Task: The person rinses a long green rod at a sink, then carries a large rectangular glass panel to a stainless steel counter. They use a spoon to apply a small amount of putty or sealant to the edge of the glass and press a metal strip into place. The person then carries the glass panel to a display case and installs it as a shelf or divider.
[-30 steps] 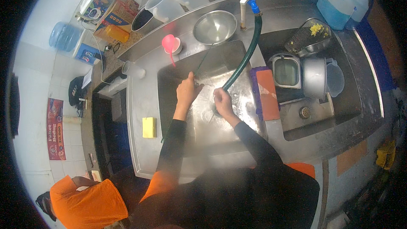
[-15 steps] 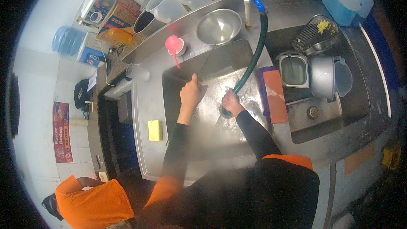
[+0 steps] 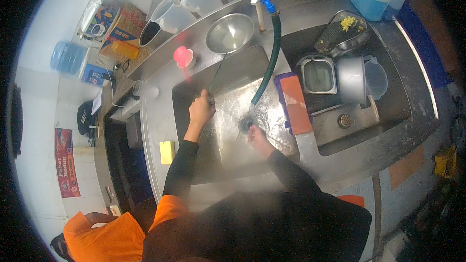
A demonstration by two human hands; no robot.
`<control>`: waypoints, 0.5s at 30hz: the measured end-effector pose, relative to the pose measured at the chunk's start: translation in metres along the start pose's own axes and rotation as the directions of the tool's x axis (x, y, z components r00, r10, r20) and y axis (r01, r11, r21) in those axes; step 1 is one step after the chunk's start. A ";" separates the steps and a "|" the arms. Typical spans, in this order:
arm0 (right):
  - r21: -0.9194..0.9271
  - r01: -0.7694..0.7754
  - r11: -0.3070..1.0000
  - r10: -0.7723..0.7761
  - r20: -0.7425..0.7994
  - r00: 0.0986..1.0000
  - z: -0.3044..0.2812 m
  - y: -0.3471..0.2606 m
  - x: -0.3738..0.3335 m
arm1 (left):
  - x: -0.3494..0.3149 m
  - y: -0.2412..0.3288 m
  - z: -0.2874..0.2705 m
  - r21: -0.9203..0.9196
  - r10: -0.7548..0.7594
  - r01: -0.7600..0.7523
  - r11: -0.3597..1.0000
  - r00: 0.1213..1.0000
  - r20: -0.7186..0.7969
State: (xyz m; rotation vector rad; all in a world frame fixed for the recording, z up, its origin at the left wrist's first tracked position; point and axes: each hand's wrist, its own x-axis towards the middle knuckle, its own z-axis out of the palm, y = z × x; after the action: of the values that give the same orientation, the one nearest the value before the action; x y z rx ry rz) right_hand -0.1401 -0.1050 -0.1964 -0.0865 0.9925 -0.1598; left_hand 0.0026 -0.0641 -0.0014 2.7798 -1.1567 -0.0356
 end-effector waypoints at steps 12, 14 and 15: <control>-0.695 0.224 0.683 -0.107 0.208 0.972 -0.034 0.041 0.114 | -0.028 -0.040 -0.022 -0.262 -0.028 0.000 0.965 0.994 -0.103; -0.731 0.181 0.658 -0.075 0.176 0.982 -0.031 0.045 0.127 | -0.037 -0.051 -0.028 -0.336 -0.081 0.040 0.941 0.991 -0.108; -0.721 0.161 0.674 -0.083 0.142 0.986 -0.029 0.048 0.129 | -0.042 -0.056 -0.033 -0.369 -0.106 0.058 0.928 0.988 -0.112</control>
State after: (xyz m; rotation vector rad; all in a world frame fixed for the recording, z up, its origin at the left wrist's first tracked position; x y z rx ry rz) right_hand -0.0910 -0.0797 -0.3256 -0.9050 0.8996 0.1353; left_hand 0.0148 0.0088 0.0232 2.4585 -0.8953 -0.0682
